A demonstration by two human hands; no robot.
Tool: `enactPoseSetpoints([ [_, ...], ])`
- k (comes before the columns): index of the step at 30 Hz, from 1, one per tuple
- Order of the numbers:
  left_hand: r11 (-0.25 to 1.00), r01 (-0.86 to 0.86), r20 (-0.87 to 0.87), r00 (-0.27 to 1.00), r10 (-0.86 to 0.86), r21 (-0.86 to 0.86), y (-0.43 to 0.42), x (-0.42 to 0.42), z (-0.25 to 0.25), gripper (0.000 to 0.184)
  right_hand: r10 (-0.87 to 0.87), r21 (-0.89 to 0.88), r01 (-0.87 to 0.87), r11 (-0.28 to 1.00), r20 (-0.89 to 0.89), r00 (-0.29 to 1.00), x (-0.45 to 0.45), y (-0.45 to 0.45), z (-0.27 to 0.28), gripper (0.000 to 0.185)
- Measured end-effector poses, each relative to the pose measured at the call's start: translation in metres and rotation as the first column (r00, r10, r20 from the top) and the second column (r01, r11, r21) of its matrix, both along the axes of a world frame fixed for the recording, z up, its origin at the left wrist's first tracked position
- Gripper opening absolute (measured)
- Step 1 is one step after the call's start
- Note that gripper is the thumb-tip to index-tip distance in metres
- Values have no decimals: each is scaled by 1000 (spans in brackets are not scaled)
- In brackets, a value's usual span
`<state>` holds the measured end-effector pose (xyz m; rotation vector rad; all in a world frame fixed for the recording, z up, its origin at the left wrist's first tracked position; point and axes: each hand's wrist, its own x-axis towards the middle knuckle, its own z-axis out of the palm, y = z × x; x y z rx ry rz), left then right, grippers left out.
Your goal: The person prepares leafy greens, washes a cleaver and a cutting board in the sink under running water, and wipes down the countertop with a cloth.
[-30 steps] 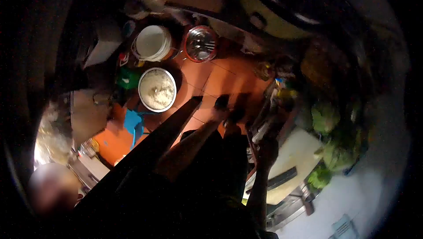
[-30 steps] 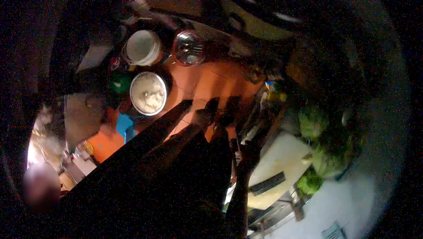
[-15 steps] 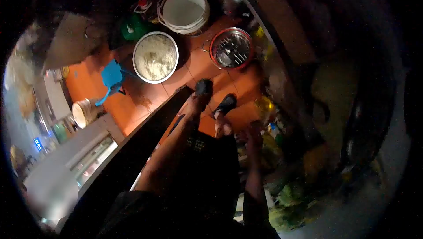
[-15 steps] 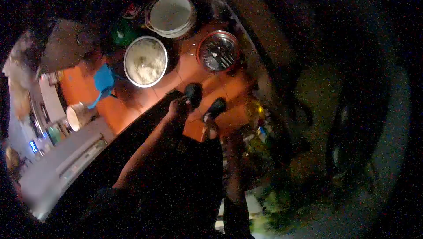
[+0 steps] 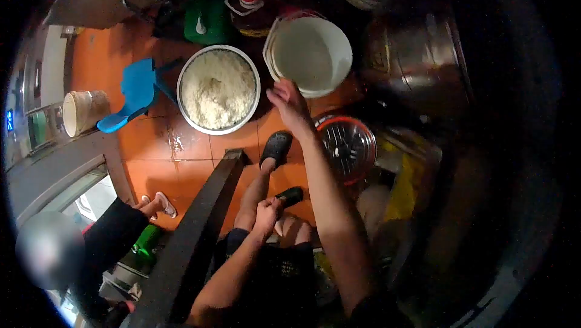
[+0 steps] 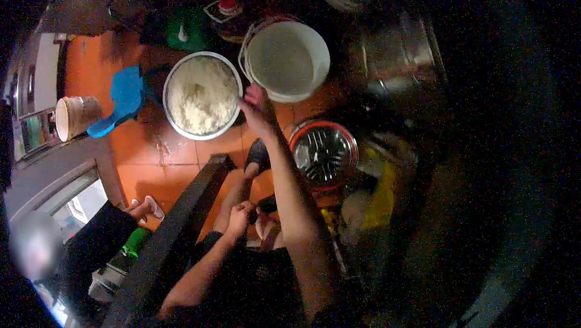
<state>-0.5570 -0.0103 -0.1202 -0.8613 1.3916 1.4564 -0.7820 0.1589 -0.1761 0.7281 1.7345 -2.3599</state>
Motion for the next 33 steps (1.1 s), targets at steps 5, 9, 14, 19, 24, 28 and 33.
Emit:
enactPoseSetpoints([
  [5,939,-340,32,939,342,-62,11,-47,0,33,-106,343,94,935,16,994,-142,4,-51,50],
  [9,911,-408,-5,913,408,-59,8,-69,2,34,-216,99,203,974,151,965,-187,8,-85,38],
  [14,870,-488,159,855,494,-74,9,-99,19,28,-225,-383,318,867,269,937,-210,28,-90,30],
  [19,857,-512,180,840,512,-52,9,-96,18,32,-206,-165,286,944,382,901,-163,67,-63,26],
  [24,872,-485,205,849,487,-61,14,-86,13,34,-300,122,275,954,462,834,-84,120,38,25],
  [28,909,-418,133,901,414,3,15,-72,2,34,-222,500,99,860,193,956,-37,109,125,24],
  [33,965,-262,-106,960,259,-15,22,-91,6,30,-197,294,103,950,313,929,-15,112,218,28],
])
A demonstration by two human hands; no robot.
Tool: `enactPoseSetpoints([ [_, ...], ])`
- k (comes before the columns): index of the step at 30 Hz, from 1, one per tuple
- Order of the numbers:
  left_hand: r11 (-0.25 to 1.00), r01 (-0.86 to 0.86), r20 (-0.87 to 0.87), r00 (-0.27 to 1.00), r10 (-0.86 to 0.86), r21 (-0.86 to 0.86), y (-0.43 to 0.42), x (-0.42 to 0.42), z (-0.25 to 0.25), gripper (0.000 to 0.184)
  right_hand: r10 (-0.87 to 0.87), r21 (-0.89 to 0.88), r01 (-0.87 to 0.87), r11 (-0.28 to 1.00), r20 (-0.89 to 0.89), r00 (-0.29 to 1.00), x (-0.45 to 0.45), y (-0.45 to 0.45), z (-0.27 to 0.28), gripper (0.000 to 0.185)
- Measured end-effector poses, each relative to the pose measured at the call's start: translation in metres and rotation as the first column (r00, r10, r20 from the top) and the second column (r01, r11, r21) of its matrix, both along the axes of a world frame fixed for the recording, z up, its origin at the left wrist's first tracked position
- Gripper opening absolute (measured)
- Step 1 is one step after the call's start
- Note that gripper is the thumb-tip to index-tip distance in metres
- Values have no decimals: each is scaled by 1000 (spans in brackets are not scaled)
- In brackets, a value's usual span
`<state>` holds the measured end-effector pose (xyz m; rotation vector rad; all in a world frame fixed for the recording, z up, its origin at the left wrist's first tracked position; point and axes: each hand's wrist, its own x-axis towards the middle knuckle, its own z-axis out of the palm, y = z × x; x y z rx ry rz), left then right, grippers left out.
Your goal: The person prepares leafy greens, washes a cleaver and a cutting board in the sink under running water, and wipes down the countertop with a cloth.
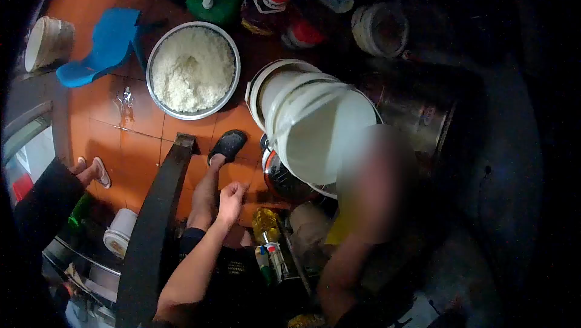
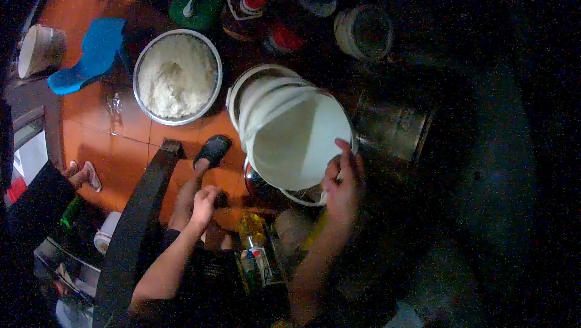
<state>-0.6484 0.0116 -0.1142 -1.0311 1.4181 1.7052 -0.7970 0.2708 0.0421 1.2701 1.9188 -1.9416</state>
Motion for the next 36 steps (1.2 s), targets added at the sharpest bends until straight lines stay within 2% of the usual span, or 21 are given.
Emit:
enactPoseSetpoints([
  [1,1000,-9,-8,1000,9,2,3,-10,-5,30,9,2,-9,1000,-8,1000,2,-1,11,28],
  [3,935,35,-470,858,-210,-354,4,-28,-10,20,18,-31,-18,999,-6,1000,12,-5,28,30],
  [5,885,175,-527,747,-405,-432,2,-72,20,25,49,26,-48,998,-1,999,24,-5,29,29],
  [7,927,123,-684,642,-347,-354,20,-97,20,39,88,80,-88,993,1,996,27,-10,28,29],
  [9,833,260,-705,445,-552,-488,29,-121,45,47,216,201,-214,956,15,976,37,-18,27,28],
  [10,806,177,-724,362,-587,-565,38,-128,50,49,258,238,-255,937,18,966,42,-21,25,27],
  [15,709,183,-636,330,-697,-682,52,-137,30,37,364,343,-358,868,49,930,66,-29,9,25],
  [16,643,218,-594,254,-763,-734,50,-136,25,33,377,359,-379,853,79,923,69,-33,8,25],
  [19,502,241,-479,151,-865,-831,45,-137,9,22,596,737,-589,332,320,736,63,-40,7,26],
  [20,499,203,-486,112,-866,-842,41,-138,1,19,438,525,-463,714,181,881,73,-32,-13,26],
  [21,497,167,-493,70,-867,-851,37,-138,-5,17,203,215,-224,951,116,972,80,-26,-24,26],
  [23,425,-33,-426,44,-903,-904,28,-143,-8,19,163,260,-204,944,172,972,80,-25,-25,26],
  [25,384,-4,-384,64,-921,-923,26,-144,-13,20,203,172,-217,961,96,975,91,-34,-39,26],
  [26,383,6,-382,59,-922,-924,26,-143,-16,20,151,180,-129,975,-115,982,99,-50,-56,26],
  [27,352,51,-353,-13,-936,-935,28,-142,-20,20,140,178,-120,977,-108,984,95,-57,-53,26],
  [28,320,90,-327,-85,-941,-943,31,-145,-23,21,378,359,-368,858,44,925,81,-63,-44,26],
  [31,287,230,-298,-15,-954,-930,35,-164,-24,23,527,533,-577,619,263,808,66,-53,-57,25],
  [32,266,248,-282,-29,-959,-931,30,-170,-15,25,445,559,-439,703,135,885,72,-36,-71,24],
  [33,443,253,-411,171,-896,-860,25,-169,-24,29,349,564,-291,773,5,937,79,-20,-86,24],
  [34,491,292,-434,241,-868,-820,20,-173,-21,31,352,606,-209,768,-126,928,81,-11,-96,23],
  [36,609,393,-454,421,-785,-689,8,-178,-5,31,337,533,-273,801,-24,941,86,15,-93,21],
])
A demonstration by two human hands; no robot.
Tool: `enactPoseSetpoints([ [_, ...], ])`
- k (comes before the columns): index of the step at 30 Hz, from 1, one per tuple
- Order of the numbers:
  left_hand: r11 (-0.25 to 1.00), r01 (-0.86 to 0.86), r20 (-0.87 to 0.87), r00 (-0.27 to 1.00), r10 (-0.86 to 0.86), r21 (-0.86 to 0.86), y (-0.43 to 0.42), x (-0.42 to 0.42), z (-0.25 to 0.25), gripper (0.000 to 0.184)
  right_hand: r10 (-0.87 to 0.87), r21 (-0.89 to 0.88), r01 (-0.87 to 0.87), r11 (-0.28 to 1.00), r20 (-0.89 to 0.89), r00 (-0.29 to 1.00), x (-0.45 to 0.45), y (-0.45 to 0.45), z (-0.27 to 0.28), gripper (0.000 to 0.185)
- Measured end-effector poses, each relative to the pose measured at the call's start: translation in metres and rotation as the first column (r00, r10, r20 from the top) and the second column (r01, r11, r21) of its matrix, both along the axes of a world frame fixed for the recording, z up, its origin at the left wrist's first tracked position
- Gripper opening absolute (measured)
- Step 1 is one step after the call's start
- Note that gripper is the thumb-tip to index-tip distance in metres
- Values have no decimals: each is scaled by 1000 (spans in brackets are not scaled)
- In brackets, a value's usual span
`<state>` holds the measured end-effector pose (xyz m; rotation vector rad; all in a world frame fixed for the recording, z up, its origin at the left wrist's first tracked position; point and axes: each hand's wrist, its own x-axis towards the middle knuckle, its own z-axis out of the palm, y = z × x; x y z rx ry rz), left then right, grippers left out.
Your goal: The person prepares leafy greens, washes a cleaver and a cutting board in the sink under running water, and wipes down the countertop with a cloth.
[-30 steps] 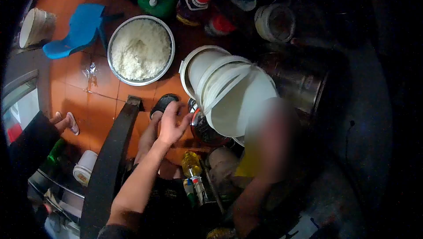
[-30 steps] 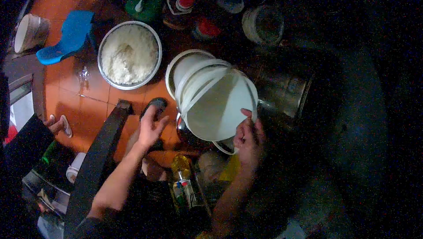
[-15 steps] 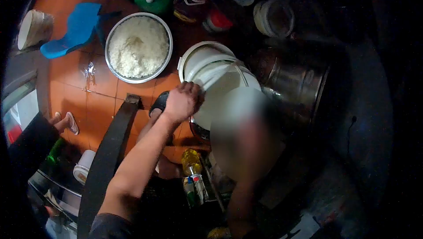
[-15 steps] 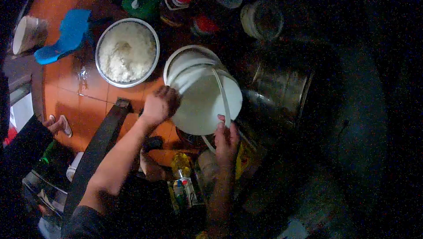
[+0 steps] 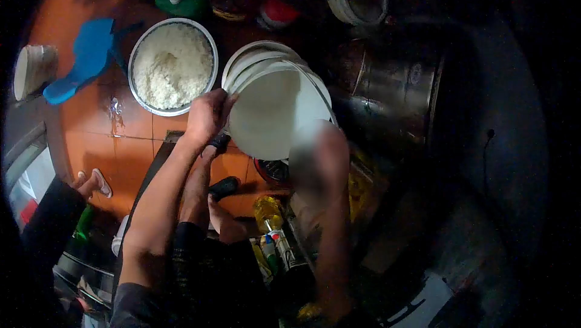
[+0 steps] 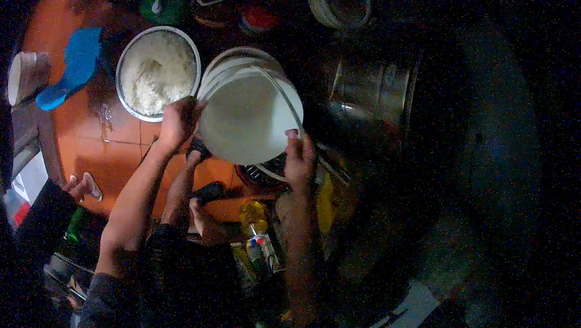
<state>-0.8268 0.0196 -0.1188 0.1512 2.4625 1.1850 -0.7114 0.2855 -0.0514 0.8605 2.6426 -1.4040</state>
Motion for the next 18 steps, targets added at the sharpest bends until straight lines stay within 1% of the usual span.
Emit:
enactPoseSetpoints([
  [1,1000,3,-2,1000,-3,-2,-3,-1,-3,31,-82,-214,93,972,59,995,2,7,5,18],
  [2,991,-75,128,990,61,108,-7,-1,-10,30,-171,-395,213,894,140,975,0,10,14,16],
  [3,965,-169,258,959,115,199,-13,-1,-18,28,-269,-430,323,843,182,946,2,9,28,17],
  [4,965,-142,171,980,105,221,-16,6,-39,29,-357,-463,424,779,229,906,3,3,48,18],
  [5,990,-94,153,985,78,105,-15,7,-43,31,-311,-328,376,866,236,921,-5,-11,90,19],
  [6,980,-149,244,963,113,134,-11,7,-42,31,-263,-183,312,932,250,932,-4,-21,124,21],
  [7,965,-207,333,932,145,159,-6,5,-40,32,-236,-91,261,961,226,945,-1,-24,148,21],
  [8,984,-160,276,952,132,79,-5,4,-49,34,-225,-33,236,971,200,954,4,-27,166,22],
  [9,996,-94,285,954,92,-8,-5,3,-58,37,-207,33,205,978,183,961,8,-29,183,22],
  [10,990,-134,107,985,138,-49,-5,9,-69,38,-201,83,189,978,170,965,10,-32,194,23],
  [11,981,-176,-77,983,169,-86,-6,14,-79,40,-195,128,175,976,168,966,11,-34,202,23],
  [12,962,-233,65,968,244,-144,-7,9,-62,41,-186,171,157,973,168,968,11,-37,206,24],
  [13,960,-275,314,908,278,-57,-7,5,-39,40,-181,216,143,966,166,969,11,-41,209,25],
  [14,923,-343,432,869,242,174,-9,5,-7,39,-176,246,130,961,175,969,11,-45,210,25],
  [15,875,-324,349,917,196,359,-8,26,-18,39,-165,251,117,961,181,970,12,-50,212,26],
  [16,834,-177,301,953,14,523,-10,39,13,38,-151,248,103,963,182,972,15,-56,212,27],
  [17,867,5,429,867,-252,499,-15,47,43,43,-129,209,92,973,171,977,25,-61,217,28],
  [18,883,358,416,785,-460,303,-13,35,92,55,-108,170,80,982,160,981,35,-65,221,28],
])
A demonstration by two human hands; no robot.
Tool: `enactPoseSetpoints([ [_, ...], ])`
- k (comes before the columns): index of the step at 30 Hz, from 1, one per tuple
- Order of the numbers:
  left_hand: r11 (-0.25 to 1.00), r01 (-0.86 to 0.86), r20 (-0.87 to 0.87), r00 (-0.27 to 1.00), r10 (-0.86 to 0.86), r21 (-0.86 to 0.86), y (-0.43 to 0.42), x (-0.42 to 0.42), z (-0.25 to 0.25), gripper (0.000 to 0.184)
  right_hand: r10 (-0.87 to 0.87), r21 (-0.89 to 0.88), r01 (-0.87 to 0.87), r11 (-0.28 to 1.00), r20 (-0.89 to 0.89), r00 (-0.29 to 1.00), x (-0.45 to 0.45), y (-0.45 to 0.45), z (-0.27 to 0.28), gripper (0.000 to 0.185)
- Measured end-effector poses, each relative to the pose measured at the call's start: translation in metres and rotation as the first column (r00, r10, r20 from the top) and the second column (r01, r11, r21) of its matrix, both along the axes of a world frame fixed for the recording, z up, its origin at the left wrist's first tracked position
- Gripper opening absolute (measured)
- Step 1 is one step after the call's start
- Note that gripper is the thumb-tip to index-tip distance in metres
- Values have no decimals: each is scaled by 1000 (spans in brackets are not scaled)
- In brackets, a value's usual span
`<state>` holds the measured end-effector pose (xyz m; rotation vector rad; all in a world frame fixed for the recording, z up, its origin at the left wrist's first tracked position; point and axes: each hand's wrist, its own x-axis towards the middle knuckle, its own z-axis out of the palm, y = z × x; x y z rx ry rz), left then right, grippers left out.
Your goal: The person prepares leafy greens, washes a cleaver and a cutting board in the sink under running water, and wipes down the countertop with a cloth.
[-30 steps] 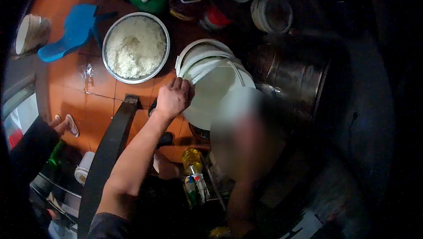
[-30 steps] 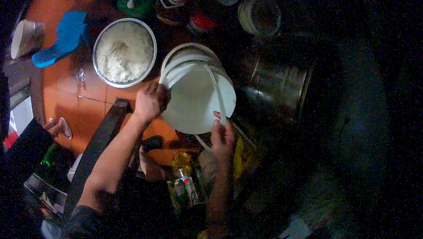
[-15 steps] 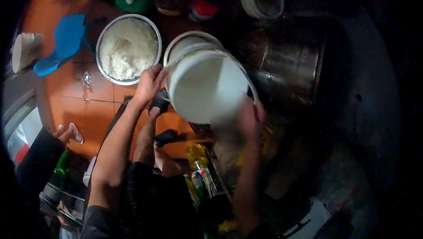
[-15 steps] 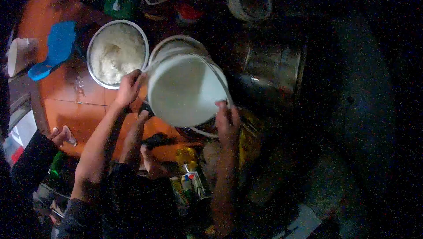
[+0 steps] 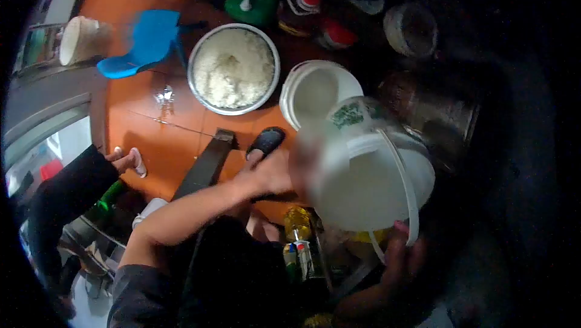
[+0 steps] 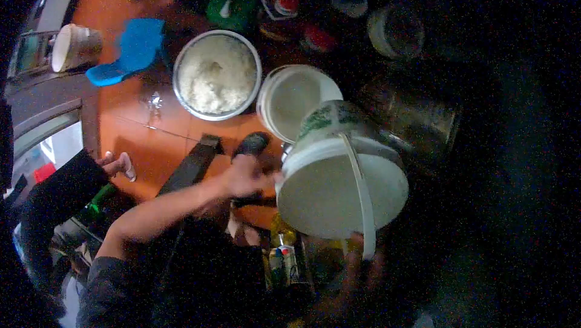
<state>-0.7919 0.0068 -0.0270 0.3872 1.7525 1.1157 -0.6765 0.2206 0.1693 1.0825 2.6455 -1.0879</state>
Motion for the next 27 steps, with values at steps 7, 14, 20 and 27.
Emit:
enactPoseSetpoints([
  [7,999,33,-121,992,-32,4,-29,22,48,67,165,-70,-166,984,-24,986,0,-72,20,35],
  [14,957,-251,-38,968,248,-146,-120,45,44,33,549,-539,-607,584,-289,785,-37,-150,-15,29],
  [20,542,-707,-173,667,725,-453,-305,107,-31,27,701,-327,-767,552,-316,639,-55,-182,-28,62],
  [27,-179,-737,-54,-190,980,-652,-397,164,-123,23,590,-353,-578,736,-85,803,9,-104,-158,52],
])
